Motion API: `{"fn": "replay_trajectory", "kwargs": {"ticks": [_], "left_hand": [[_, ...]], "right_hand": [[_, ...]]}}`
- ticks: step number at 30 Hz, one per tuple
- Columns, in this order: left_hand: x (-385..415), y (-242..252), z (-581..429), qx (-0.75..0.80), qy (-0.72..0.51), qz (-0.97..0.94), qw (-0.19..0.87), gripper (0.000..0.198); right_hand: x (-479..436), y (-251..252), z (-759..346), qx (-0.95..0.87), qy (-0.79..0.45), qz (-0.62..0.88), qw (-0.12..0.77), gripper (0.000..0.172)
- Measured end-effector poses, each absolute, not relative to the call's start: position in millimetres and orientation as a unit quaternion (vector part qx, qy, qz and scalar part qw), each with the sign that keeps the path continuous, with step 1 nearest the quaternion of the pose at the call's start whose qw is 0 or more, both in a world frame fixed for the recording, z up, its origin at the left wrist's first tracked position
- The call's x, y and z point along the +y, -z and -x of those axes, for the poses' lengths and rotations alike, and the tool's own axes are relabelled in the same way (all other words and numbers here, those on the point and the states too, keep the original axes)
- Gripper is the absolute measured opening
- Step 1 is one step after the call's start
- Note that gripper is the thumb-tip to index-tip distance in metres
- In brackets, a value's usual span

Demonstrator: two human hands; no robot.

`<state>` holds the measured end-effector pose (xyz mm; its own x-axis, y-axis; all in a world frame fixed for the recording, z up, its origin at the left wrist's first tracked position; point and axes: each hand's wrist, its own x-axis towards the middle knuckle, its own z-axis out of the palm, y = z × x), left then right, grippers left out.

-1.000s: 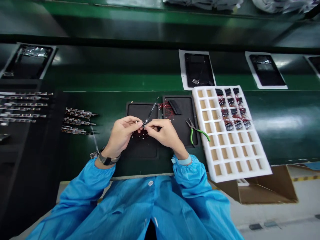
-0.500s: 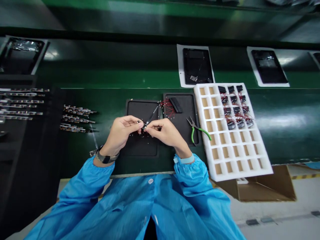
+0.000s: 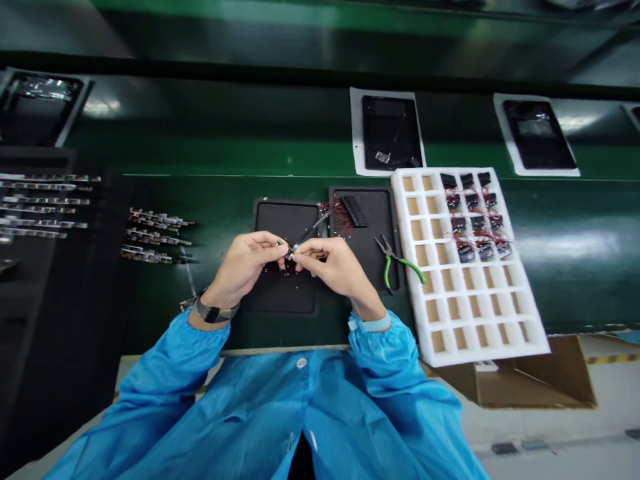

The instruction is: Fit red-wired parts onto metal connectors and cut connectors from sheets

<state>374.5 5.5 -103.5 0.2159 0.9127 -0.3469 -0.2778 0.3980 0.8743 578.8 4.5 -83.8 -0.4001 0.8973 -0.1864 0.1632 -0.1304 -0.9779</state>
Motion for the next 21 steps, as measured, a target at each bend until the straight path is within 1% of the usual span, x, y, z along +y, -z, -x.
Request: {"fn": "replay_trajectory", "kwargs": {"ticks": [9,17,19,21], "left_hand": [[3.5,104.8,-376.1,0.456,-0.429,-0.339,0.703,0.022],[1.0,107.7,-378.2,0.459,-0.429,-0.334,0.703,0.023],[1.2,105.3,-377.2,0.46,-0.428,-0.339,0.7,0.022],[2.0,99.1,-373.7,0.455,-0.434,-0.35,0.694,0.02]], "right_hand": [[3.7,88.5,-578.0,-0.562,-0.612,0.45,0.327,0.021],[2.3,89.3,-578.6,-0.562,-0.616,0.452,0.317,0.027],[2.5,87.9,-579.2,-0.575,-0.608,0.451,0.311,0.027],[3.8,86.0,-582.3,-0.606,-0.577,0.444,0.321,0.022]]}}
